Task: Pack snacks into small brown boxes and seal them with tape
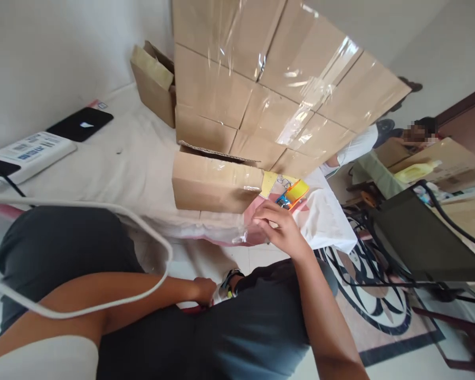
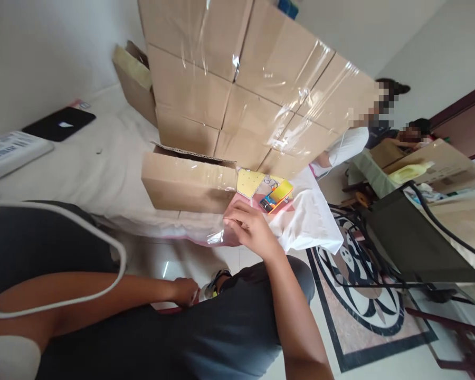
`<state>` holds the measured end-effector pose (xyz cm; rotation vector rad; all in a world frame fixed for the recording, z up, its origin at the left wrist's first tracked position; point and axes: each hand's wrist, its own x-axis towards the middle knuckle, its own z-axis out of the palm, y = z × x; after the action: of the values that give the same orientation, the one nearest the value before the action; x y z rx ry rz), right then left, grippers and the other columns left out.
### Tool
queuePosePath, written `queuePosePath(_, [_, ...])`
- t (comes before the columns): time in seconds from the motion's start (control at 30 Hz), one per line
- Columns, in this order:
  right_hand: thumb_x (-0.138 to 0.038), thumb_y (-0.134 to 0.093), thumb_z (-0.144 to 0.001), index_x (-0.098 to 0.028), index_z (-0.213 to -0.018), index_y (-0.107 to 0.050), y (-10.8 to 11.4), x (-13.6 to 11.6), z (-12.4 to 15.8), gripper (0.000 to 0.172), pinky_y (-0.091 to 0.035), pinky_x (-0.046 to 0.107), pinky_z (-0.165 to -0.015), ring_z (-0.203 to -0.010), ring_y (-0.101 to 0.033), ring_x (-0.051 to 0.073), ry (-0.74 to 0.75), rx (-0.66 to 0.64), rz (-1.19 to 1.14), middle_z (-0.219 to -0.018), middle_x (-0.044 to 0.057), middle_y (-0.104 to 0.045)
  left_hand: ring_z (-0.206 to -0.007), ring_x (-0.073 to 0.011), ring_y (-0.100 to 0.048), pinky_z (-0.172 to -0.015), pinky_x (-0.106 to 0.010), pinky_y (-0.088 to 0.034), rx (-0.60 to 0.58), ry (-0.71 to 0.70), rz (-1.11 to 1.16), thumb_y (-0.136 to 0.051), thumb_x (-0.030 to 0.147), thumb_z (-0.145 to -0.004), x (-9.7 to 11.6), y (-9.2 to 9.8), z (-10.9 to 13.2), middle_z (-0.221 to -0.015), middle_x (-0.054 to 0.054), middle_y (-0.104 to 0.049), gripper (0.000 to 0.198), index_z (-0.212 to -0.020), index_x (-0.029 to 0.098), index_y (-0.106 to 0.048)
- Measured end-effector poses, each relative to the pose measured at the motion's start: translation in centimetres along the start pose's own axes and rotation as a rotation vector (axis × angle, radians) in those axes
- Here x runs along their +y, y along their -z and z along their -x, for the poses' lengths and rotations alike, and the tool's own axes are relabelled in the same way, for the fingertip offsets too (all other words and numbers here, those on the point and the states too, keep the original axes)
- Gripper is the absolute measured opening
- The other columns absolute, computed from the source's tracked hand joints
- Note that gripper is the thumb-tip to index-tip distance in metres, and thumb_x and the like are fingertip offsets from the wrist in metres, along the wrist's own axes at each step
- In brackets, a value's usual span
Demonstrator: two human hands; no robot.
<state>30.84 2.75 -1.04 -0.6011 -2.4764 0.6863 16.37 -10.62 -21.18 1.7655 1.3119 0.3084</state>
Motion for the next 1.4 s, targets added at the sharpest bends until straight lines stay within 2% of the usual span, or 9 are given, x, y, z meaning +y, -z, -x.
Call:
queuePosePath(0.1, [-0.026,-0.058,-0.099,-0.023,-0.092,-0.067,2.3,-2.0,-1.5,0.012,-0.05,0.03,-0.072,-0.112,-0.06,0.022,0.057,0.107,0.045,-0.117,0.01,-0.058,-0.076,-0.0184,-0.066,-0.072,-0.033,-0.054,0.019,-0.095,-0.186,-0.065,0.03,-0.093,2.0,2.4,-1.2,-0.078,-0.005,-0.069,0.019,-0.08,0.015,-0.068])
queuePosePath(0.2, [-0.025,-0.055,-0.099,-0.023,-0.092,-0.062,3.2,-2.7,-3.5,0.011,-0.051,0.037,-0.083,-0.123,-0.056,0.026,0.142,0.236,0.059,-0.11,0.009,-0.058,-0.102,-0.0257,-0.067,-0.091,-0.042,-0.049,0.113,-0.261,-0.309,-0.054,0.032,-0.096,4.7,8.5,-2.1,-0.099,-0.01,-0.074,0.022,-0.092,0.02,-0.072])
queuePosePath(0.3, [-0.028,-0.052,-0.101,-0.023,-0.089,-0.057,3.3,-2.3,-6.1,0.014,-0.046,0.045,-0.099,-0.122,-0.055,0.026,0.202,0.421,0.039,-0.103,0.008,-0.058,-0.121,-0.0279,-0.061,-0.101,-0.047,-0.043,0.492,-0.488,-0.622,-0.042,0.029,-0.101,6.8,16.2,-0.6,-0.12,-0.009,-0.073,0.03,-0.111,0.024,-0.071])
queuePosePath(0.37, [-0.033,-0.053,-0.101,-0.023,-0.087,-0.055,3.2,-1.8,-7.4,0.017,-0.046,0.044,-0.097,-0.115,-0.058,0.025,0.227,0.51,-0.017,-0.097,0.006,-0.057,-0.137,-0.0335,-0.05,-0.111,-0.055,-0.034,0.861,-0.391,-0.764,-0.049,0.035,-0.099,7.3,20.7,1.2,-0.143,-0.012,-0.062,0.037,-0.133,0.025,-0.063])
queuePosePath(0.47, [-0.038,-0.054,-0.101,-0.023,-0.086,-0.053,3.0,-1.4,-8.2,0.021,-0.048,0.038,-0.085,-0.096,-0.061,0.021,0.197,0.529,-0.113,-0.091,0.004,-0.058,-0.148,-0.0367,-0.037,-0.122,-0.061,-0.015,0.966,-0.155,-0.768,-0.064,0.046,-0.091,6.6,24.6,3.1,-0.157,-0.019,-0.046,0.08,-0.158,0.017,-0.032])
queuePosePath(0.77, [-0.043,-0.064,-0.096,-0.022,-0.092,-0.056,3.3,-3.1,-11.0,0.023,-0.042,0.027,-0.066,-0.07,-0.051,0.012,-0.082,0.144,-0.195,-0.078,0.0,-0.053,-0.146,-0.0299,-0.045,-0.126,-0.055,-0.015,0.779,-0.037,-0.664,-0.066,0.029,-0.089,5.7,24.9,3.0,-0.146,-0.023,-0.058,0.095,-0.162,0.007,-0.009])
queuePosePath(0.97, [-0.038,-0.062,-0.092,-0.02,-0.093,-0.053,1.6,0.5,-17.2,0.02,-0.038,0.023,-0.061,-0.067,-0.046,0.011,-0.124,-0.204,-0.185,-0.075,-0.003,-0.053,-0.144,-0.0277,-0.047,-0.124,-0.054,-0.022,0.794,-0.038,-0.607,-0.067,0.032,-0.09,5.6,25.2,3.1,-0.138,-0.02,-0.065,0.103,-0.162,0.01,0.003])
queuePosePath(1.27, [-0.04,-0.059,-0.089,-0.018,-0.095,-0.053,0.0,4.9,-19.3,0.024,-0.046,0.029,-0.073,-0.077,-0.054,0.015,-0.071,-0.333,-0.058,-0.085,0.001,-0.057,-0.143,-0.038,-0.046,-0.12,-0.062,-0.026,0.737,-0.05,-0.804,-0.061,0.031,-0.095,6.0,24.6,3.2,-0.152,-0.019,-0.052,0.055,-0.149,0.027,-0.052])
queuePosePath(1.4, [-0.047,-0.081,-0.072,-0.017,-0.127,-0.053,0.8,4.6,-20.0,0.069,-0.041,0.051,-0.103,-0.121,-0.049,0.034,-0.165,-0.153,0.417,-0.127,0.016,-0.054,-0.144,-0.0398,-0.045,-0.119,-0.062,-0.029,0.708,-0.017,-0.812,-0.06,0.03,-0.095,6.3,24.5,3.1,-0.151,-0.02,-0.052,0.05,-0.144,0.025,-0.057])
